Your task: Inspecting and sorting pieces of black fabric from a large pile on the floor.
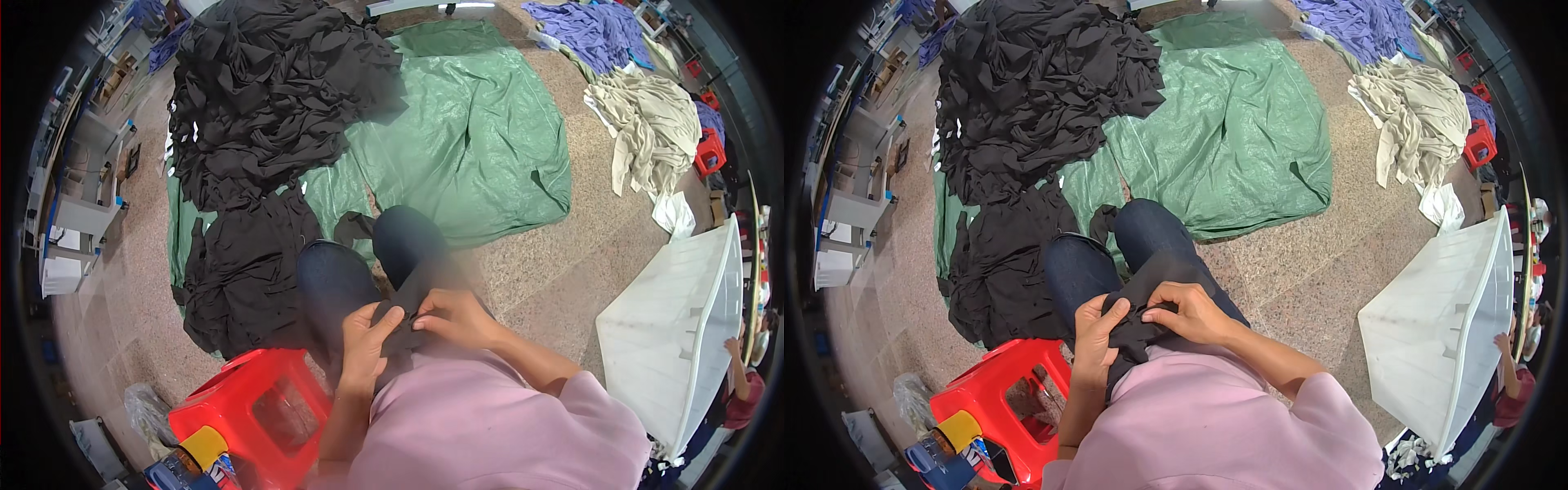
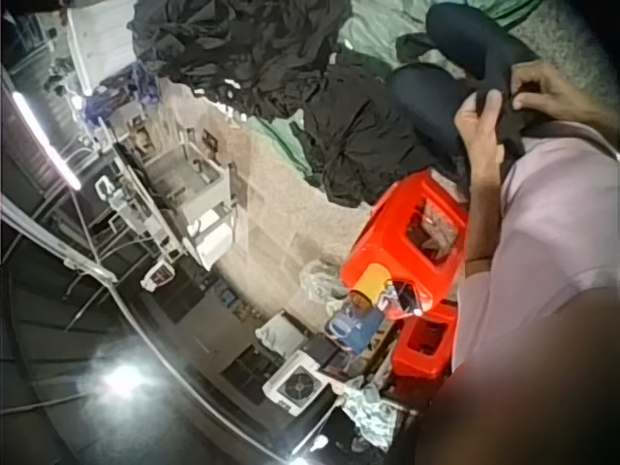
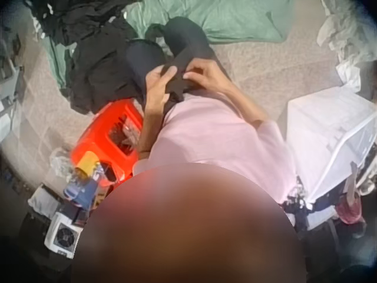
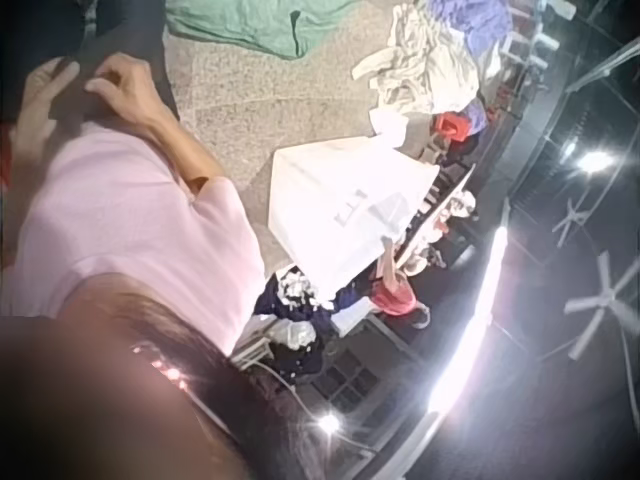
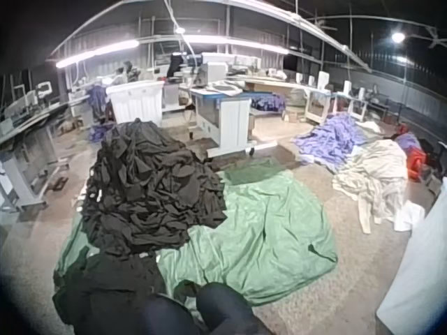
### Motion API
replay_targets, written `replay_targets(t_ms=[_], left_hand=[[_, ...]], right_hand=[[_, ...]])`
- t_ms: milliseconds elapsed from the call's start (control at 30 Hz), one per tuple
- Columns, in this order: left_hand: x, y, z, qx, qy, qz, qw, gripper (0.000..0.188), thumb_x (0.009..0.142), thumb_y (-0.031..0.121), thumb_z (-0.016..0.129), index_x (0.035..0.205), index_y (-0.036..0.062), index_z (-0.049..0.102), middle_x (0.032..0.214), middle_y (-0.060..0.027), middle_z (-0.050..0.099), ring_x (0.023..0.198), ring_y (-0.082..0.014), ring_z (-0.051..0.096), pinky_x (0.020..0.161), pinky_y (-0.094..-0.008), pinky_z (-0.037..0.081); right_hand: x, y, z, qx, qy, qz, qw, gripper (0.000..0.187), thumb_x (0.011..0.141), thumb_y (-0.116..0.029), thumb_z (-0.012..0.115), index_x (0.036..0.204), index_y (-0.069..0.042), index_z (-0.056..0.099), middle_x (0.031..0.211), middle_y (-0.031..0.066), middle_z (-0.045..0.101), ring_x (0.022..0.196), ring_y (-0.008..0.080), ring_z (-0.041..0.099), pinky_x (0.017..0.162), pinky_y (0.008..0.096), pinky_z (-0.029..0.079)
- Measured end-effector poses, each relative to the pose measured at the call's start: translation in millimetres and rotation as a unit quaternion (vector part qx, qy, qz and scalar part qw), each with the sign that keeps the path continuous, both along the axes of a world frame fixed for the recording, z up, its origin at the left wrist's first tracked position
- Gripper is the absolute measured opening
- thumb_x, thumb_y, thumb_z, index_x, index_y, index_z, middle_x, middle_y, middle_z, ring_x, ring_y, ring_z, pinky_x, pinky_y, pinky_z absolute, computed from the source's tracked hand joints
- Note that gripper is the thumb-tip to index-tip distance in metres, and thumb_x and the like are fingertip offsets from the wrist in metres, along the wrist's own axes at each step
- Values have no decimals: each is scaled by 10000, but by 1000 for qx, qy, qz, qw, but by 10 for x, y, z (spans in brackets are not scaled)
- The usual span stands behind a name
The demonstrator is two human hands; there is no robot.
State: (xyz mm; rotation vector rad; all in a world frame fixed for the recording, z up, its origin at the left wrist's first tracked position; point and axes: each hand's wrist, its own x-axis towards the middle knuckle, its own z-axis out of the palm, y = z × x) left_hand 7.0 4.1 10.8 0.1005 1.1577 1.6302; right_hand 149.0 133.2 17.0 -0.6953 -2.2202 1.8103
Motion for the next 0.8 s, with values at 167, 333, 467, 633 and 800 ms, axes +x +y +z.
replay_targets(t_ms=[167,333,467,633,800], left_hand=[[-52,-8,-32,-8,-31,42,999,159,899,106,660,971,-35,645,890,-60,667,733,-111,620,658,-246,507],[21,-2,-51,-29,12,39,999,162,893,90,662,979,-46,645,885,-55,670,723,-95,610,660,-231,497],[97,33,-182,-47,152,31,987,174,895,96,660,992,-48,648,874,-31,669,714,-79,604,662,-215,489],[95,-13,-55,-11,-31,-13,999,184,906,111,650,1002,-45,647,874,-26,666,712,-76,598,661,-216,491],[172,-32,-37,-10,-15,-5,1000,163,918,119,635,967,-34,663,878,-19,664,716,-70,589,653,-208,479]], right_hand=[[82,83,-36,-33,43,105,993,149,812,-92,707,910,10,661,815,75,610,740,154,571,672,278,433],[65,9,-30,-140,67,-30,987,63,857,-56,665,897,-9,649,826,10,570,774,90,524,687,245,415],[11,-149,142,-196,111,-51,973,48,869,-37,633,899,-11,606,823,34,557,760,106,528,682,258,422],[-59,-79,85,49,86,-46,994,117,809,-44,662,900,4,608,820,121,575,733,245,577,650,316,448],[-76,-81,152,94,66,-45,992,94,794,-44,687,878,-5,668,782,108,594,708,259,589,620,333,460]])
